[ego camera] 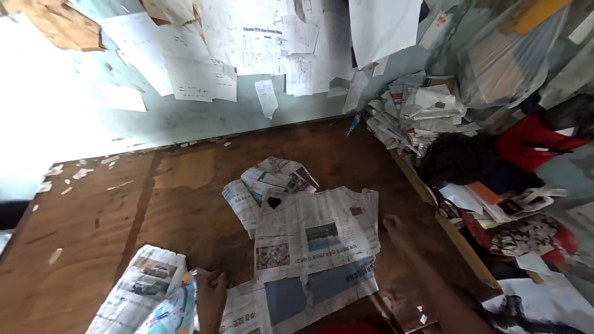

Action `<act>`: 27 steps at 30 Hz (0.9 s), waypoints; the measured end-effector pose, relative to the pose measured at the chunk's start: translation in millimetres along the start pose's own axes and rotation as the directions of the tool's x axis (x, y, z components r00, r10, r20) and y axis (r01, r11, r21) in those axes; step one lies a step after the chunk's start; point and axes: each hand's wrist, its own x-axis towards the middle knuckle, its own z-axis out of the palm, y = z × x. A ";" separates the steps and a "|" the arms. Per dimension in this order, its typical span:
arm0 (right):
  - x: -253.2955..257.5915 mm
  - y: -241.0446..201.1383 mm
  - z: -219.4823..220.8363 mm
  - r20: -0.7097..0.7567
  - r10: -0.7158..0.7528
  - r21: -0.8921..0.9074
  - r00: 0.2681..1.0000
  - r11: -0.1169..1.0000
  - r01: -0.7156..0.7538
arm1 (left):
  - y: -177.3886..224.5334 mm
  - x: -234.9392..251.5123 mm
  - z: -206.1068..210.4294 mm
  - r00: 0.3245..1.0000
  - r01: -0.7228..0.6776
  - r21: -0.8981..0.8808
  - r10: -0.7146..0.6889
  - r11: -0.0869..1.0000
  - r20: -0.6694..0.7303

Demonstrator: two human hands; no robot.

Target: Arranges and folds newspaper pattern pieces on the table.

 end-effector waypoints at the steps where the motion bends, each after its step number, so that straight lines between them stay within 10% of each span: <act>1: 8.8 -0.5 1.4 -0.035 0.014 0.006 0.999 1.000 -0.014 | 6.7 -2.5 0.5 1.000 -0.028 0.030 0.028 0.999 0.004; 5: 33.9 0.6 16.5 -0.077 0.010 0.037 0.997 0.999 -0.008 | 46.5 -1.5 24.4 0.988 -0.125 0.076 0.117 0.989 0.098; 17: 16.0 1.9 30.5 -0.009 -0.045 -0.201 0.999 0.979 0.042 | 132.2 95.4 80.6 0.973 0.146 -0.081 -0.128 0.986 0.193; 27: -6.7 -0.5 2.6 -0.014 0.206 0.506 0.978 0.845 -0.171 | 162.7 153.1 56.1 0.992 -0.032 -0.080 0.023 0.996 -0.121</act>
